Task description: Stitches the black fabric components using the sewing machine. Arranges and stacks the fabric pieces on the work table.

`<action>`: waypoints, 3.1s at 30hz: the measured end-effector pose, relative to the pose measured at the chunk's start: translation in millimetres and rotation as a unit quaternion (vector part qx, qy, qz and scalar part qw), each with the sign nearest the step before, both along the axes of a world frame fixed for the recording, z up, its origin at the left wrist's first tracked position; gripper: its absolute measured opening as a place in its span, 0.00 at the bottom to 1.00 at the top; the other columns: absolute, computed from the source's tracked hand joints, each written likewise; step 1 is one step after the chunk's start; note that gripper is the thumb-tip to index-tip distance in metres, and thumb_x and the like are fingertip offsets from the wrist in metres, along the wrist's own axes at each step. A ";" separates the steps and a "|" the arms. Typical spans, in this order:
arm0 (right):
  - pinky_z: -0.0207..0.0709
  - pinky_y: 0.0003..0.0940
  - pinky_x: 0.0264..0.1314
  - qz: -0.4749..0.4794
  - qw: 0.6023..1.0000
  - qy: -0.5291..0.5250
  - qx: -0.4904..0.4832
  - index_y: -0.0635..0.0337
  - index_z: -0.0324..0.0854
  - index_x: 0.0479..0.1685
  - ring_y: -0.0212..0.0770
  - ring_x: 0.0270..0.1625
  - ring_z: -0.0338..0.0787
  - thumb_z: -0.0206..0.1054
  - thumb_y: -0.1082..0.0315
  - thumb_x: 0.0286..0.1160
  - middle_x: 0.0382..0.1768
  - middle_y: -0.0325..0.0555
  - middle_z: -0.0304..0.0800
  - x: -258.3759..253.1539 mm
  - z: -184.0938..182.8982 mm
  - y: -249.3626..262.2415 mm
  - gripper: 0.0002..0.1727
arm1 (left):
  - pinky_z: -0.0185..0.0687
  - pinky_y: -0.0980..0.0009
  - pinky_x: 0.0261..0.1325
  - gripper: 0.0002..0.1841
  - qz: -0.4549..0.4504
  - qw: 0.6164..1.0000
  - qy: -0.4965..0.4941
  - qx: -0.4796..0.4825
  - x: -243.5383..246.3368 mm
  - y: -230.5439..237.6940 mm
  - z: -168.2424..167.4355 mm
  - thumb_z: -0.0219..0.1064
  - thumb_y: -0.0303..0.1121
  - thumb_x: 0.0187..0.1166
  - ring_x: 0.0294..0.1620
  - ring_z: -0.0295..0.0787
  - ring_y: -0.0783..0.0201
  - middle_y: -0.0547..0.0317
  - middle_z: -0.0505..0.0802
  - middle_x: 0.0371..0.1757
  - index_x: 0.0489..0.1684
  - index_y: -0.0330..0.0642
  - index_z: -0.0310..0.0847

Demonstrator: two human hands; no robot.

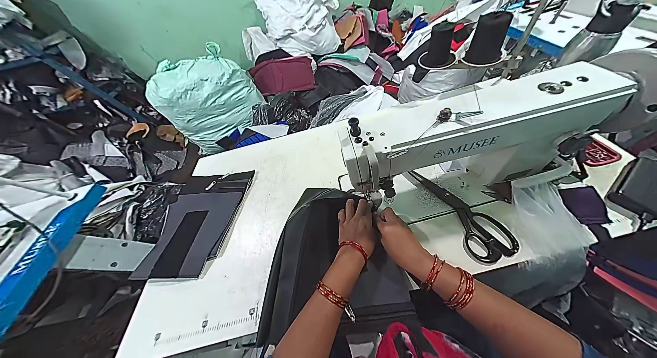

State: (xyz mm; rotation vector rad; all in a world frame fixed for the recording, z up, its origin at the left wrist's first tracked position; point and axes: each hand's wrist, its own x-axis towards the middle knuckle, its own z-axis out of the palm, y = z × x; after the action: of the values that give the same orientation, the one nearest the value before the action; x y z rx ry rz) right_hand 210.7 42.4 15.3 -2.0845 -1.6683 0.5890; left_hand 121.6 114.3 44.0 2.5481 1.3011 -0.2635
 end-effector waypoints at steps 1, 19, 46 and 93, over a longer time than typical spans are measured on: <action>0.82 0.43 0.66 -0.004 1.000 0.000 0.011 0.76 0.84 0.63 0.59 0.60 0.89 0.56 0.81 0.79 0.61 0.69 0.83 -0.4 -1.1 -0.2 0.18 | 0.52 0.44 0.85 0.24 0.001 1.000 0.005 -0.003 -0.3 -0.8 0.5 0.51 0.35 0.89 0.92 0.56 0.45 0.58 0.73 0.88 0.85 0.51 0.73; 0.76 0.43 0.73 0.005 0.998 0.020 -0.063 0.76 0.78 0.70 0.59 0.68 0.83 0.56 0.82 0.78 0.67 0.68 0.79 5.2 13.7 14.5 0.21 | 0.56 0.39 0.80 0.22 -0.034 0.997 -0.060 0.044 -5.2 8.6 -12.2 0.56 0.33 0.85 0.88 0.66 0.44 0.55 0.83 0.81 0.75 0.45 0.83; 0.71 0.46 0.80 0.016 0.996 0.030 -0.078 0.71 0.76 0.77 0.58 0.76 0.80 0.53 0.81 0.81 0.72 0.67 0.78 13.6 18.2 21.5 0.25 | 0.49 0.55 0.93 0.23 -0.062 0.997 -0.038 -0.021 -3.1 15.1 -9.6 0.51 0.27 0.87 0.92 0.61 0.50 0.46 0.78 0.84 0.79 0.33 0.76; 0.70 0.24 0.35 0.026 0.940 0.340 -0.018 0.65 0.85 0.31 0.25 0.28 0.77 0.68 0.62 0.80 0.24 0.39 0.82 -8.8 -17.8 -150.5 0.15 | 0.66 0.53 0.85 0.44 0.030 0.989 0.016 -0.143 -7.9 -72.7 30.7 0.63 0.50 0.83 0.88 0.63 0.43 0.38 0.66 0.88 0.91 0.28 0.51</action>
State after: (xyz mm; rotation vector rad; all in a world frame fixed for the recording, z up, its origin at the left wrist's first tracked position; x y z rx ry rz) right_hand 201.9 -108.1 -2.6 -1.5825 -1.3029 1.1990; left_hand 113.6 41.6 74.7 2.2688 1.2489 -0.4465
